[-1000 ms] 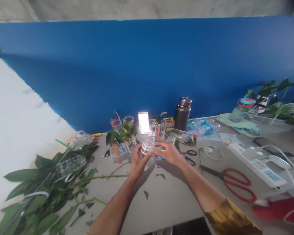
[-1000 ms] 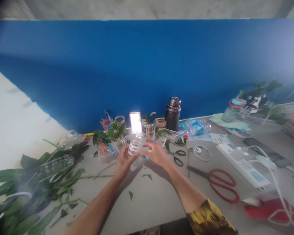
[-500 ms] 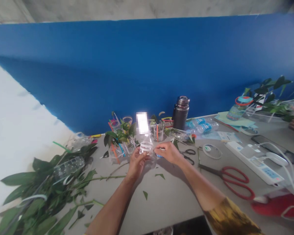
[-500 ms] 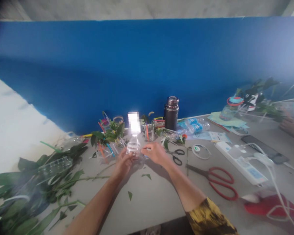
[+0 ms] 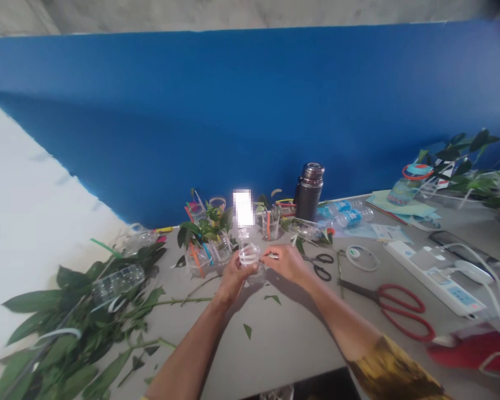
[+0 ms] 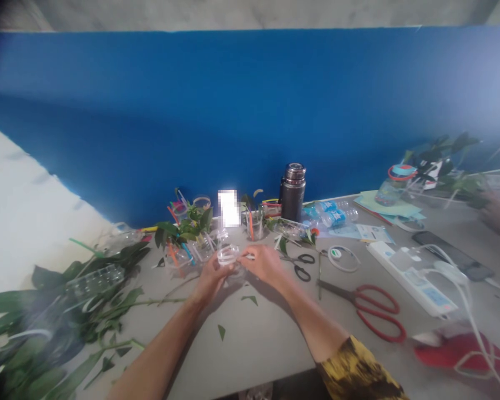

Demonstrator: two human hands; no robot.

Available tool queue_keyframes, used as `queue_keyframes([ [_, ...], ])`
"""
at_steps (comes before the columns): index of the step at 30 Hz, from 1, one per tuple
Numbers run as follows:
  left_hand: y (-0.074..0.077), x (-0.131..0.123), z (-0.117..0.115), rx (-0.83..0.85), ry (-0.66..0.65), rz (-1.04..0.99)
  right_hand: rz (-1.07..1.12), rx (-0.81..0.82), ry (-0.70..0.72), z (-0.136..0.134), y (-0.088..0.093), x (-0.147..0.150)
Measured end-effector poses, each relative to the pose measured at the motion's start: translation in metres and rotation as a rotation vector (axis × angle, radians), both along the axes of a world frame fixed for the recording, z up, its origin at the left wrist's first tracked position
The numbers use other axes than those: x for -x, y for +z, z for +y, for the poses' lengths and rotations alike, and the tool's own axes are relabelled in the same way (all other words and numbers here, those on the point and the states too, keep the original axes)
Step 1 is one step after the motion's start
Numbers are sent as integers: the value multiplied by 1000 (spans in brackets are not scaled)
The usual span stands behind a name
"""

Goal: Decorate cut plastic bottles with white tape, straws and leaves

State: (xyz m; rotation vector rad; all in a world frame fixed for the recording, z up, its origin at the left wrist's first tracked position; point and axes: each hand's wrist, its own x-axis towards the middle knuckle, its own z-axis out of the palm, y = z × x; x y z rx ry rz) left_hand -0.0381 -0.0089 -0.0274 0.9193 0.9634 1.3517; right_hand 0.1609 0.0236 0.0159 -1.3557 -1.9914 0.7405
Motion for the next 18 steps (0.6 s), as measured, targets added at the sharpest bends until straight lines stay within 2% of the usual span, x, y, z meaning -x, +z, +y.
queue_keyframes([
  [3, -2, 1, 4, -6, 41, -39, -51, -46, 6, -6, 4, 4],
  [8, -1, 2, 6, -3, 33, -199, -55, -151, -16, -12, 6, 5],
  [18, 8, 0, -2, -16, 72, -120, 7, -296, 57, -12, -4, 5],
])
